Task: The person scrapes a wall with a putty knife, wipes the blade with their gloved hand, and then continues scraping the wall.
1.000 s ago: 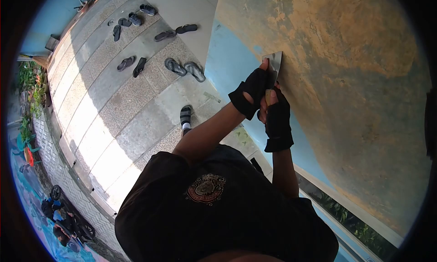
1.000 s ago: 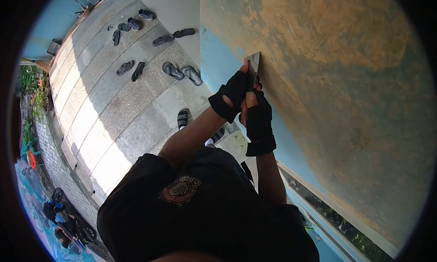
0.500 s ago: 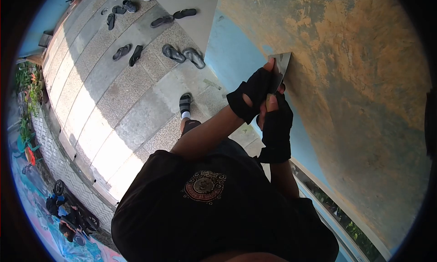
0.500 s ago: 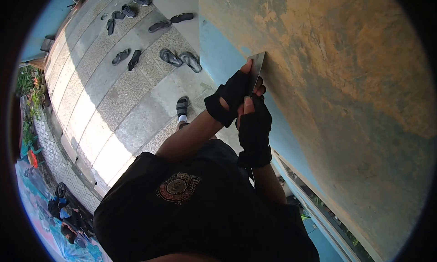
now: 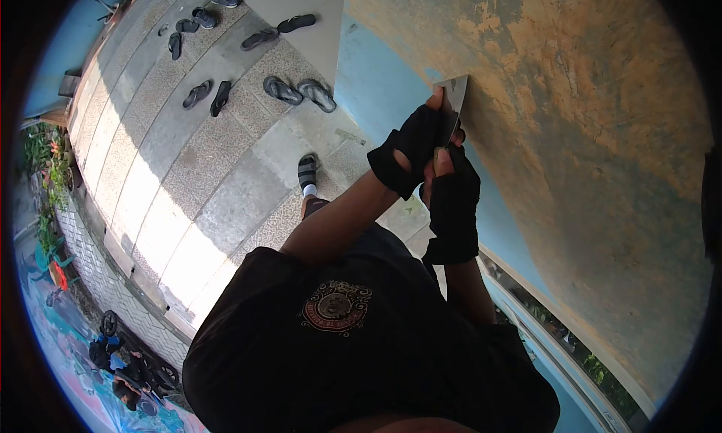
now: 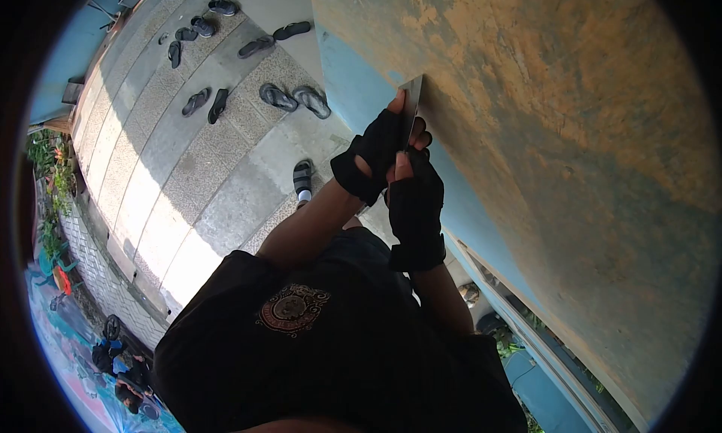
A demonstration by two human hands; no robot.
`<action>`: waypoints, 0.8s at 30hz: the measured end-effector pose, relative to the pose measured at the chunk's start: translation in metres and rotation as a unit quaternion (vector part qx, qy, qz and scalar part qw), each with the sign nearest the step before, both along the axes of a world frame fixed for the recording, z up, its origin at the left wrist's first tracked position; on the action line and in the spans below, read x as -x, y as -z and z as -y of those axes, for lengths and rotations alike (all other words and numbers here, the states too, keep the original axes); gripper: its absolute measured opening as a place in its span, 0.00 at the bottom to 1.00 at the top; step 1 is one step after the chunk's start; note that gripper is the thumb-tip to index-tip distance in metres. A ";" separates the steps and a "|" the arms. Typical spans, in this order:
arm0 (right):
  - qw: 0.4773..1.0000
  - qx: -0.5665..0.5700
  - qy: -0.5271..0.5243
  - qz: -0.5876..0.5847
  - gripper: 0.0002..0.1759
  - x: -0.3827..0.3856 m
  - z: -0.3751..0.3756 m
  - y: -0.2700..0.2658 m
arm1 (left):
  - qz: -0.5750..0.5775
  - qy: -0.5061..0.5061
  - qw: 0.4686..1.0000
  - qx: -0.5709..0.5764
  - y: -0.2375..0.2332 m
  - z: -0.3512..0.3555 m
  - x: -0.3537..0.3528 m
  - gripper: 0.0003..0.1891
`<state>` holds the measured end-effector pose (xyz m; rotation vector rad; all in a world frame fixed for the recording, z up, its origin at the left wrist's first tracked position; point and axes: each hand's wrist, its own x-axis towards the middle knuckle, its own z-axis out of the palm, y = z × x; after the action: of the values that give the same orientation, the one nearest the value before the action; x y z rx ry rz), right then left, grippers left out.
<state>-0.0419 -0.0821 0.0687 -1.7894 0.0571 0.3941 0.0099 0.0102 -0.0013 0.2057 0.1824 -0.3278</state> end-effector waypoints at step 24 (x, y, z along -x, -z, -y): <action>0.998 0.036 0.021 0.048 0.18 0.008 -0.009 -0.003 | 0.050 0.018 0.998 0.035 0.007 -0.011 -0.002 0.21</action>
<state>-0.0499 -0.0727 0.0713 -1.8718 0.0420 0.2776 0.0117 0.0211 -0.0083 0.1554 0.0677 -0.3574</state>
